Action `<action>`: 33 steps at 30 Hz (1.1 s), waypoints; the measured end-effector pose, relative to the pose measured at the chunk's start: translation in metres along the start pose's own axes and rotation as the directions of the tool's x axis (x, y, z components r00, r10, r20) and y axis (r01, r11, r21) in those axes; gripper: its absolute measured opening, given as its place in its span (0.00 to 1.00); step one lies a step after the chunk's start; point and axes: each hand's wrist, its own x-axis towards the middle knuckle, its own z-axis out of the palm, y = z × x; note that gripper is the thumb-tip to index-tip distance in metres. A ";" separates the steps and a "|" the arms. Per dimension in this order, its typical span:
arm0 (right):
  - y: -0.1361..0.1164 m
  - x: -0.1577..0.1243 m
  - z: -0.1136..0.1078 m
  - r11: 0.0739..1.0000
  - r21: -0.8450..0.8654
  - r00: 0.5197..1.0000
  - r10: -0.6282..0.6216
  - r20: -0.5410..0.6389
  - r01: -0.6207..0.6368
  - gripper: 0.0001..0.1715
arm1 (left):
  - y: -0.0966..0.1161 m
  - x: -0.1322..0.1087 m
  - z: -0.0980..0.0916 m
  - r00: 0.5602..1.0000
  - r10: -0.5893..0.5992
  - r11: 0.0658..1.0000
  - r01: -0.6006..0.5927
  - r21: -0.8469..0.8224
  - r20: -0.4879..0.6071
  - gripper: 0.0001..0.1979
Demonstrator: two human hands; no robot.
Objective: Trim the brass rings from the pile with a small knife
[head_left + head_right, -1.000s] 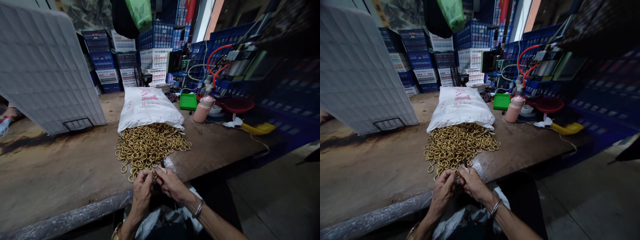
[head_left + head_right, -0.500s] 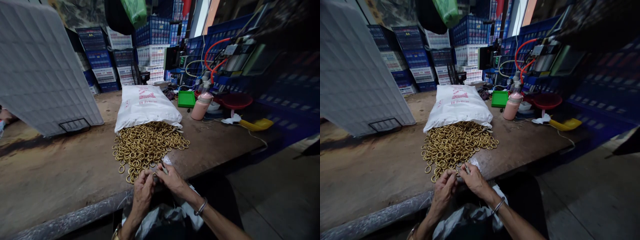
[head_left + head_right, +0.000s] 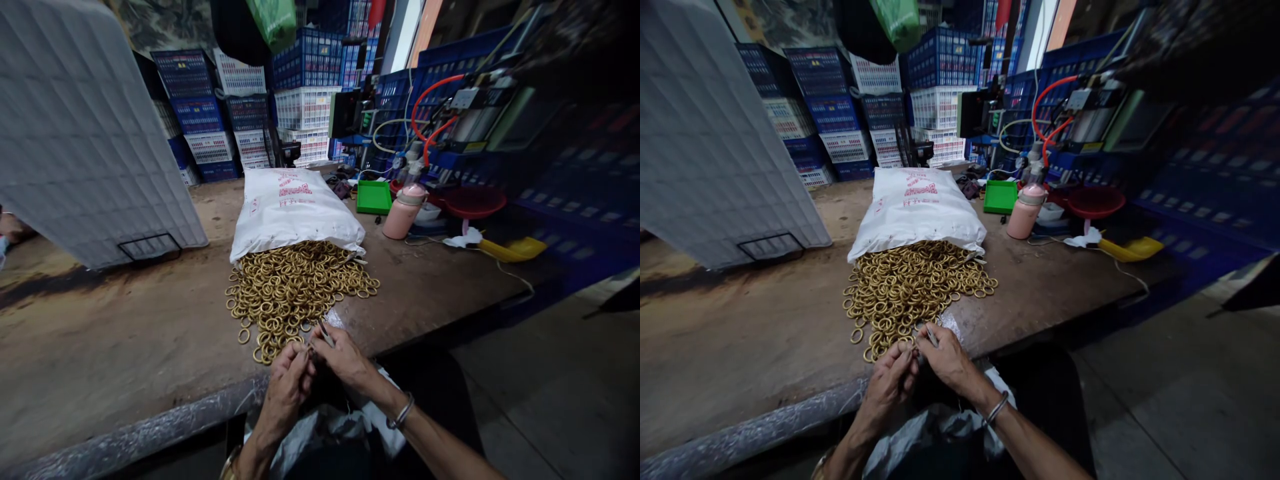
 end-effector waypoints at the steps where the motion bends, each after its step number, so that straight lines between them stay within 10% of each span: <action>1: 0.001 0.000 0.000 1.000 -0.013 1.000 0.000 -0.008 -0.001 0.09 | 0.001 0.000 0.000 1.000 0.005 1.000 -0.005 -0.012 -0.006 0.14; 12: 0.014 -0.017 0.005 0.793 -0.571 0.977 -0.165 0.131 0.211 0.10 | 0.003 -0.001 0.001 0.997 0.019 0.999 -0.022 -0.044 -0.069 0.15; 19: 0.016 -0.008 -0.002 0.671 -0.738 0.997 -0.050 0.057 0.076 0.14 | 0.003 -0.010 0.002 0.999 0.048 0.996 -0.047 0.071 -0.021 0.15; 26: 0.026 0.007 0.000 0.706 -0.701 0.993 -0.116 0.030 0.104 0.16 | -0.013 -0.029 0.001 0.983 -0.093 0.986 0.114 -0.125 0.160 0.16; 33: 0.008 0.013 0.018 0.754 -0.616 0.974 -0.191 0.124 0.226 0.17 | -0.012 -0.032 -0.006 0.989 -0.130 0.945 0.144 -0.295 0.067 0.11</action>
